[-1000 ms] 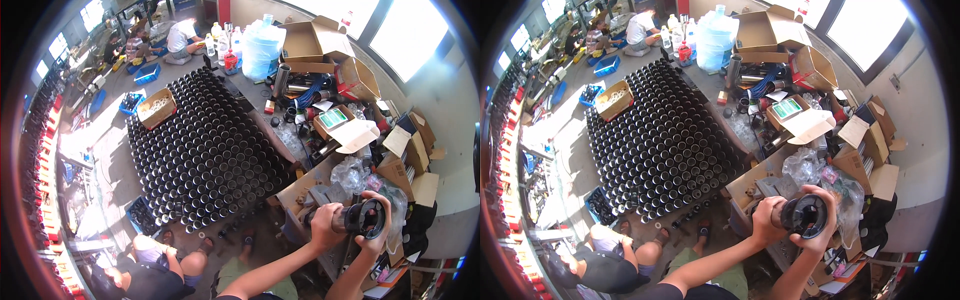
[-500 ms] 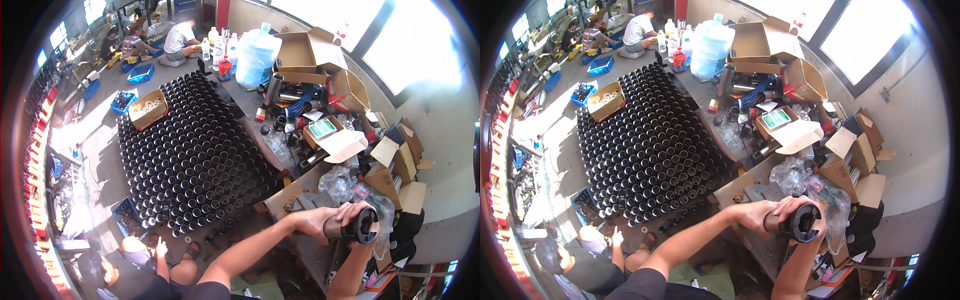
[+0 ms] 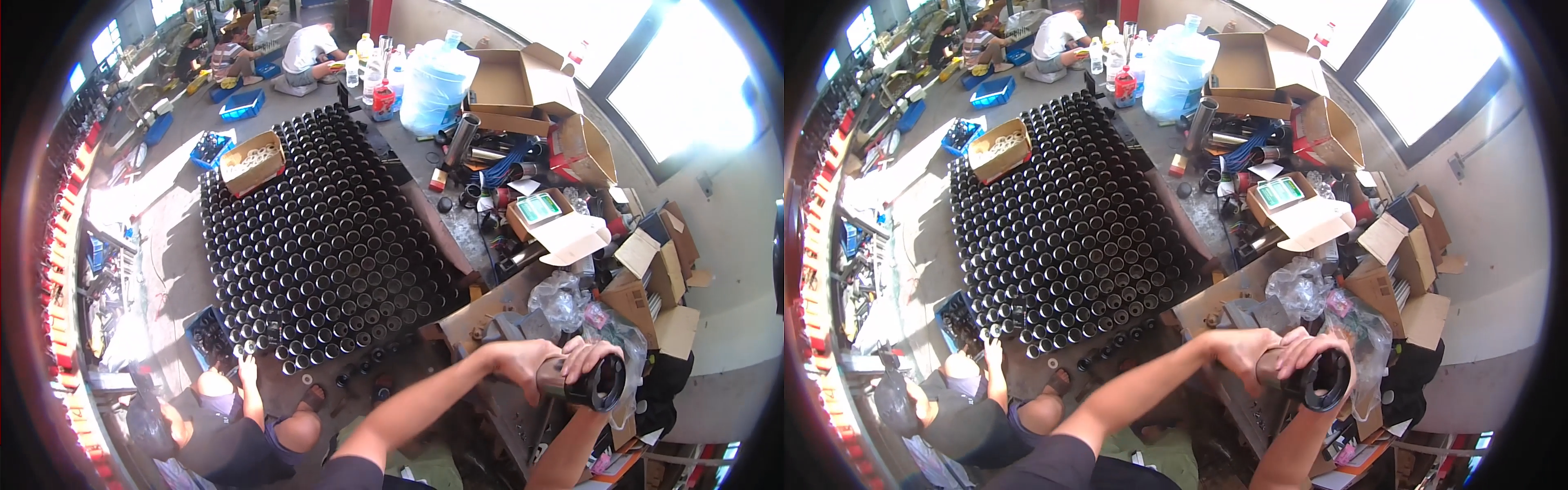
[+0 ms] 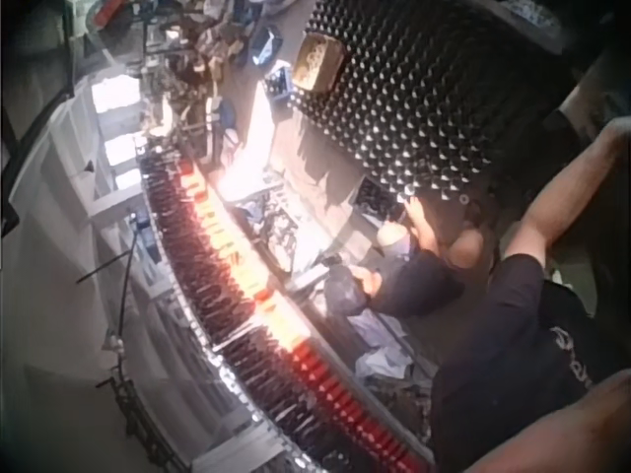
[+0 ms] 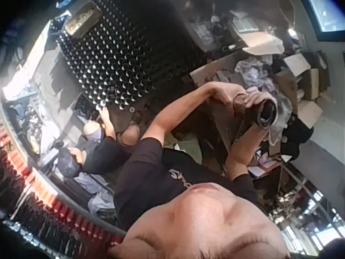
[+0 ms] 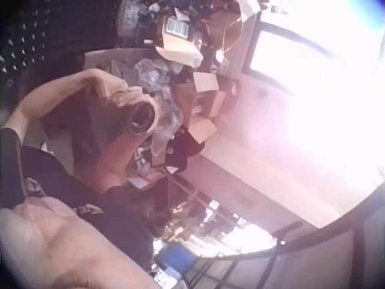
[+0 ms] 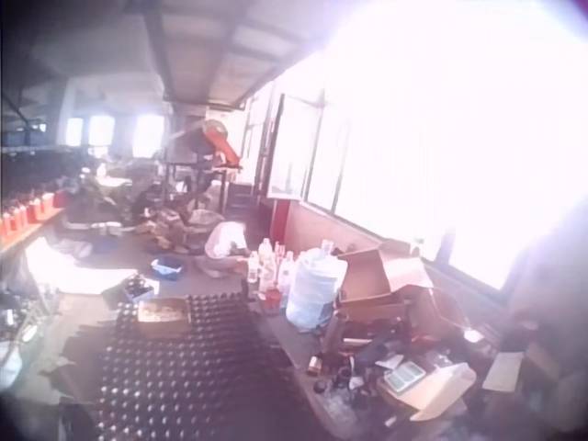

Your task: The person assembles long cylindrical metal parts by attaching black plastic caps, securing them with a large wrench at a workbench, and then placing the finished units into a wire cage.

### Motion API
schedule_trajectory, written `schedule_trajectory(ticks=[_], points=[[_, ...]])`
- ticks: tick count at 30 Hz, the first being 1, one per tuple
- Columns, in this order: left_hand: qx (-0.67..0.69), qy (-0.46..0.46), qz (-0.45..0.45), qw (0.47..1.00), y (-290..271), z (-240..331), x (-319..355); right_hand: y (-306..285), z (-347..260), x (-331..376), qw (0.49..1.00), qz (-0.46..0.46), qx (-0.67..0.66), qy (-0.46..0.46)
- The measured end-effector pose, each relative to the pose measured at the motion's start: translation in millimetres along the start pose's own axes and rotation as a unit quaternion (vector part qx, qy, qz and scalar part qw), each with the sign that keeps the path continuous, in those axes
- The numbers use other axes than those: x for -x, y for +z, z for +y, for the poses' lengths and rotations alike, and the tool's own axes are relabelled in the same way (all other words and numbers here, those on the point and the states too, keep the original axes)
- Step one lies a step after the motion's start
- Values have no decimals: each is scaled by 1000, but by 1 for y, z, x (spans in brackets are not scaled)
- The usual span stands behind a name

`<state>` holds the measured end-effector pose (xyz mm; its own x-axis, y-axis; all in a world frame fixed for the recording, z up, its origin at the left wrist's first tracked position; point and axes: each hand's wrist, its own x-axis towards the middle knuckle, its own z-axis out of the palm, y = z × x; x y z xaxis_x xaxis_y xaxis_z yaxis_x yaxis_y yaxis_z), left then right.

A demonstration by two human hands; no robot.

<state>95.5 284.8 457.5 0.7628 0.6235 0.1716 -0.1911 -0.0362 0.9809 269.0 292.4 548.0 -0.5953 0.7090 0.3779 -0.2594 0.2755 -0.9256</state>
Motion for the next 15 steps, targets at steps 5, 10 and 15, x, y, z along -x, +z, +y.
schedule_trajectory(ticks=[5, 10, 15], points=[[-23, 26, 216, 976, 27, -9, 6, 0, -22, 10, 975, 69, 193, 86], [-197, 161, 658, 709, 101, -36, -19, 81, 9, 39, 858, 428, 283, -35], [-200, 107, 657, 719, 83, -25, -16, 44, 8, 14, 907, 302, 294, 3]])
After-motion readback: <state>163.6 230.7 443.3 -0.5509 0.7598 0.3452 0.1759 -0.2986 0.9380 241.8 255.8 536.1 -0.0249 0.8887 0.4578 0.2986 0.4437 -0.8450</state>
